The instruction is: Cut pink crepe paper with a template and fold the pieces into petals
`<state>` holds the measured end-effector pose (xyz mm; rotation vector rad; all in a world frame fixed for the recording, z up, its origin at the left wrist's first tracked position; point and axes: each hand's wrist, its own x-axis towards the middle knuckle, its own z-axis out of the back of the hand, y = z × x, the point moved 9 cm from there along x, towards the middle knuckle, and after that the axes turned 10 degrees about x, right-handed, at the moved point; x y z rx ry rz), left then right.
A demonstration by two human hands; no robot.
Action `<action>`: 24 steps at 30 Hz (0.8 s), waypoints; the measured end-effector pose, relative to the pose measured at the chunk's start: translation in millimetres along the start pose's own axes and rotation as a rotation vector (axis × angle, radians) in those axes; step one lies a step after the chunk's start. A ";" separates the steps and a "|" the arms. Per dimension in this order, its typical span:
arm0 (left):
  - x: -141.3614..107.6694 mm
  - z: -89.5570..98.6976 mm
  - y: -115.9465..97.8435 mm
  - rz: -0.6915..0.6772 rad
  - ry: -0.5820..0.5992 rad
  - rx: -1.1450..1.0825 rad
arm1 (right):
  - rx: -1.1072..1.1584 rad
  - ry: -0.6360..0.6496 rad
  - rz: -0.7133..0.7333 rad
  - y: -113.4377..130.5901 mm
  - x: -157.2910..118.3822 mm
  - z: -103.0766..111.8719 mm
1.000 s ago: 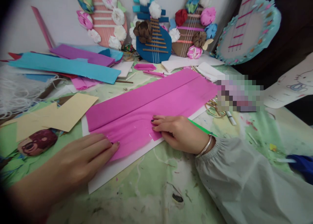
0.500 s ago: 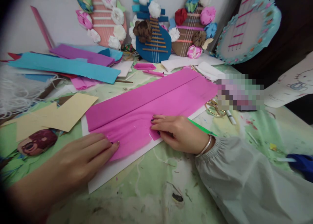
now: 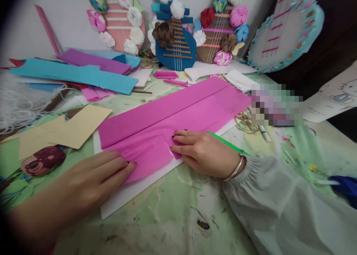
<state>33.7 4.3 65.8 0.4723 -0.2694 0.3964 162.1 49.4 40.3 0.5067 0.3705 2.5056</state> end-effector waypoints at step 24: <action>-0.3 -0.6 0.8 0.023 -0.049 -0.011 | -0.179 0.082 -0.154 -14.9 5.5 -18.4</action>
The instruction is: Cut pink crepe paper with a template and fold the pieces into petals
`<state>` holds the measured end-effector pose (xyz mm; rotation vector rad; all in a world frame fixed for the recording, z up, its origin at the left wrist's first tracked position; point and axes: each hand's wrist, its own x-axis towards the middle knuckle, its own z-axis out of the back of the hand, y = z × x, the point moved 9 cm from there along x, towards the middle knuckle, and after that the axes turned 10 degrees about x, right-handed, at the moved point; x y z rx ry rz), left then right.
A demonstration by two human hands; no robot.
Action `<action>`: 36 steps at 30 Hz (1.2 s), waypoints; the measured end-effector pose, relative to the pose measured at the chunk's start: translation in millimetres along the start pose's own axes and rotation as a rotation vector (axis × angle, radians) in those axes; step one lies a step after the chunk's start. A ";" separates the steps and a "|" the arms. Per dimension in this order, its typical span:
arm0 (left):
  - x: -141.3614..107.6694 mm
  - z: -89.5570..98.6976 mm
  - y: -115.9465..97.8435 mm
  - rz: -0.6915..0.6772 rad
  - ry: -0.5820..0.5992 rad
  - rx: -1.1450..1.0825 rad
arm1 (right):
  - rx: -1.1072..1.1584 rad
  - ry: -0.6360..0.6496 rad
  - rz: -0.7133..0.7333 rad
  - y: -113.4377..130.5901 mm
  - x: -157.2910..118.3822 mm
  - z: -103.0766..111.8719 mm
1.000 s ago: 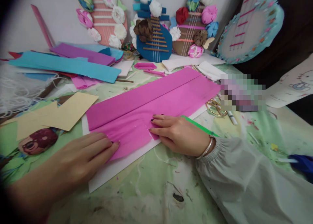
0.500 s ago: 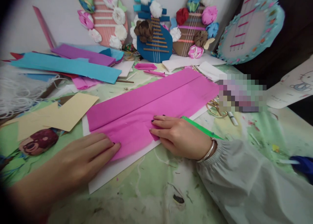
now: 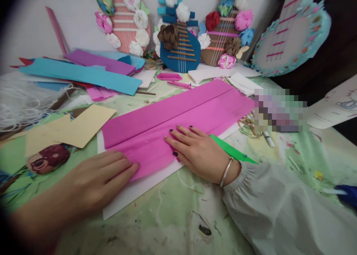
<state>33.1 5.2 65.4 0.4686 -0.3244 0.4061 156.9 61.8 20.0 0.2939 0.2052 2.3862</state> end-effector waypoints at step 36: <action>-5.8 -0.7 16.8 0.144 0.031 -0.036 | -0.024 0.014 -0.042 -1.8 2.7 1.5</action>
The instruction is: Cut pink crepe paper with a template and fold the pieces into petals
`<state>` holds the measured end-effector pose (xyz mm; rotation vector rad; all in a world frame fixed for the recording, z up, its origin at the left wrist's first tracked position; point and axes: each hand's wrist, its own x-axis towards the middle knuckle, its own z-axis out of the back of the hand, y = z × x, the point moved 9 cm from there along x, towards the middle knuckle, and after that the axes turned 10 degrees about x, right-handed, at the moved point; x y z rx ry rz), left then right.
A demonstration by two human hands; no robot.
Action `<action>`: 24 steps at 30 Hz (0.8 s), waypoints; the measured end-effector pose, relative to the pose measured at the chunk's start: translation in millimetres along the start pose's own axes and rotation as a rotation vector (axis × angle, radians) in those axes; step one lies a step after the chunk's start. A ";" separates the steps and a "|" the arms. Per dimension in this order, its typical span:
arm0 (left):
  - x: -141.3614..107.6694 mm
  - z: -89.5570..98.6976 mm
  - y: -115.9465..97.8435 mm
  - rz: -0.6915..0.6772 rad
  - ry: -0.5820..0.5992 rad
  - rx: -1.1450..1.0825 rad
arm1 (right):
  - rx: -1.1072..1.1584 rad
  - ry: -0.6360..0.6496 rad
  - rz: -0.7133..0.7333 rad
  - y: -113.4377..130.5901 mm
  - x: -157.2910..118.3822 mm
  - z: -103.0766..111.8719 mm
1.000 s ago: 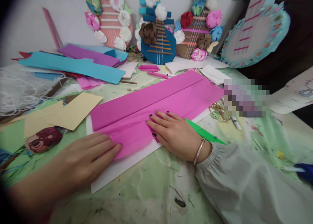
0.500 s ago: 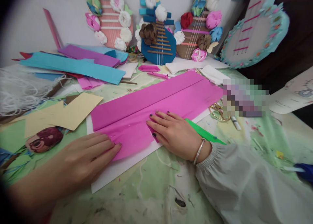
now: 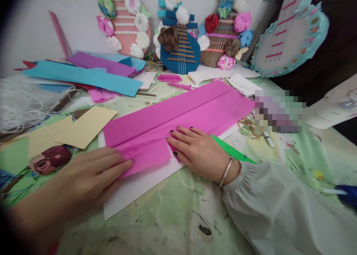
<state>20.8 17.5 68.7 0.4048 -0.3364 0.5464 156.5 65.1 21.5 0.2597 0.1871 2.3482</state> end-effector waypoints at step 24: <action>-32.4 -55.5 102.1 0.855 0.197 -0.528 | 0.003 -0.026 0.005 0.8 -0.6 2.1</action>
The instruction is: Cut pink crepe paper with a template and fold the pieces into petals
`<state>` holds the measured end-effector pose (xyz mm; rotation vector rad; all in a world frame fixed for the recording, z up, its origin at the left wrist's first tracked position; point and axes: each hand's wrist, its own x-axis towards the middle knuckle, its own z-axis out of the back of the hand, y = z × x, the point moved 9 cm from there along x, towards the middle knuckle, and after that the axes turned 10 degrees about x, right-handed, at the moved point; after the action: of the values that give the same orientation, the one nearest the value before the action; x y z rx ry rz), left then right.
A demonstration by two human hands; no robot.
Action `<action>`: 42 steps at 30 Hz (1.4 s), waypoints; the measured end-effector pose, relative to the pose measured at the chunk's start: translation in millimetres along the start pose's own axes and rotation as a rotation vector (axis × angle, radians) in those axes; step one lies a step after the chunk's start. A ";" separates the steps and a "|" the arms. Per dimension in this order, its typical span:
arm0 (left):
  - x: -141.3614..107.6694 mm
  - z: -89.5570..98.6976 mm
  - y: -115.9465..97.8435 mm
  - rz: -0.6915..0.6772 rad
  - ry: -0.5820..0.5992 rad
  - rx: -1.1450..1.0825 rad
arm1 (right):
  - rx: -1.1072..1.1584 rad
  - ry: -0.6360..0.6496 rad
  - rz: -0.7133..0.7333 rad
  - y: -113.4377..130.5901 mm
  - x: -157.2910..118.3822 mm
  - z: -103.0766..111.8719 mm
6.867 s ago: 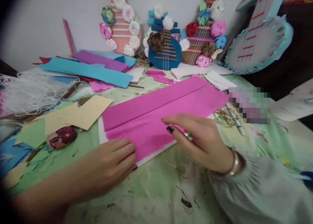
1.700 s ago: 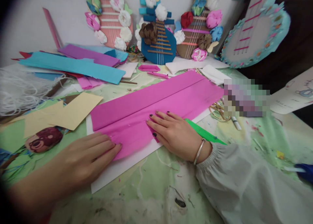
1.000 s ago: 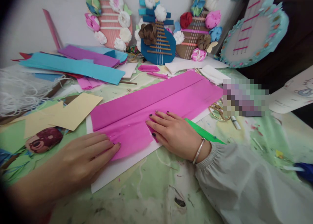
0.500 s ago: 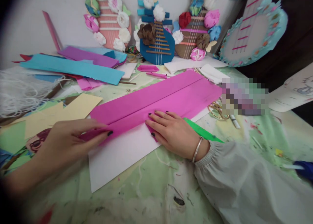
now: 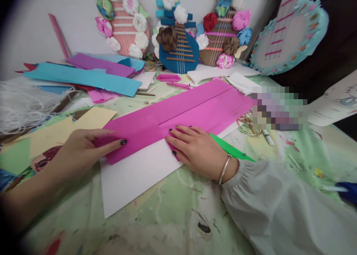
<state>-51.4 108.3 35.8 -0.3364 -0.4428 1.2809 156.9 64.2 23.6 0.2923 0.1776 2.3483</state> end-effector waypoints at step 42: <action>6.4 -0.9 12.5 0.085 0.003 -0.063 | 0.010 -0.025 0.004 1.3 0.0 1.7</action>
<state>-60.0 117.8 29.8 -0.4139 -0.4714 1.3514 156.4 63.4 25.5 0.3276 0.1772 2.3470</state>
